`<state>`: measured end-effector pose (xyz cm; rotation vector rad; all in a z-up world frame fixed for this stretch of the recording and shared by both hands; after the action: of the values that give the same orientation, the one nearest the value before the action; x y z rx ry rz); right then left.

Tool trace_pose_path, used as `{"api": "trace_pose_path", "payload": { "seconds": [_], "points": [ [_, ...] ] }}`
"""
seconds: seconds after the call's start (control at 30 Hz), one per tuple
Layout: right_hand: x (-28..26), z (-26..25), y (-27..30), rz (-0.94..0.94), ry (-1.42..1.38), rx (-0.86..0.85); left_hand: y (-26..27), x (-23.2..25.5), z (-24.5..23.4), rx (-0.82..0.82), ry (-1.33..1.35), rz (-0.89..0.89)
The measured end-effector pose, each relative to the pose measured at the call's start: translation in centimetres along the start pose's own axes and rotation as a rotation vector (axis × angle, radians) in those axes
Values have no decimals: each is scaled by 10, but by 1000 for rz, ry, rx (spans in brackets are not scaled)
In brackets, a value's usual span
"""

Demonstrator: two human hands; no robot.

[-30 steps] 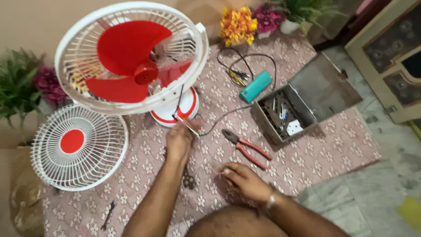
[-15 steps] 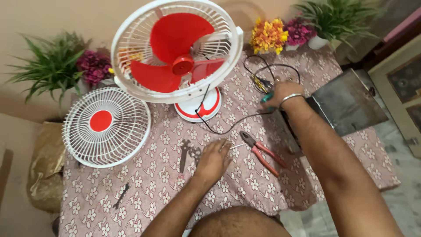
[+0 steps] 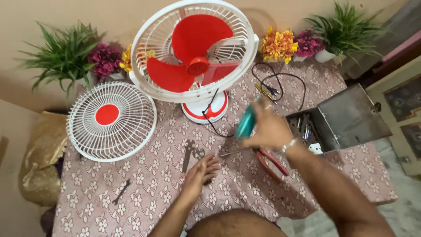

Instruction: The person uses pliers and a screwdriver to adjust the red fan blades and secure the fan head. They then open a small teal box and place the tools inside.

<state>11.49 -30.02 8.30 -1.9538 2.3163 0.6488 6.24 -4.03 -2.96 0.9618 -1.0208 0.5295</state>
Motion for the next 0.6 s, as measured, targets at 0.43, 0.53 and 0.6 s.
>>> {"api": "trace_pose_path", "payload": {
  "seconds": [0.43, 0.53, 0.6],
  "points": [
    [-97, 80, 103, -511, -101, 120, -28, -57, 43, -184, 522, -254],
    [-99, 74, 111, -665, -210, 259, -26, -52, 44, -108, 649, -207],
    [-91, 72, 117, -562, -187, 464, -27, -50, 40, -86, 763, -140]
  ]
}}
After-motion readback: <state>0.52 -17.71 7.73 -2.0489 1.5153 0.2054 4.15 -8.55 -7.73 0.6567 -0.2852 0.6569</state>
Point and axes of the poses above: each hand's wrist, its own y-axis away from the middle knuckle, its own z-axis out of the palm, x = y × z, the point moved 8 cm from there along -y, towards the middle knuckle, and after that the axes turned 3 degrees about -z, right-handed, at the moved point
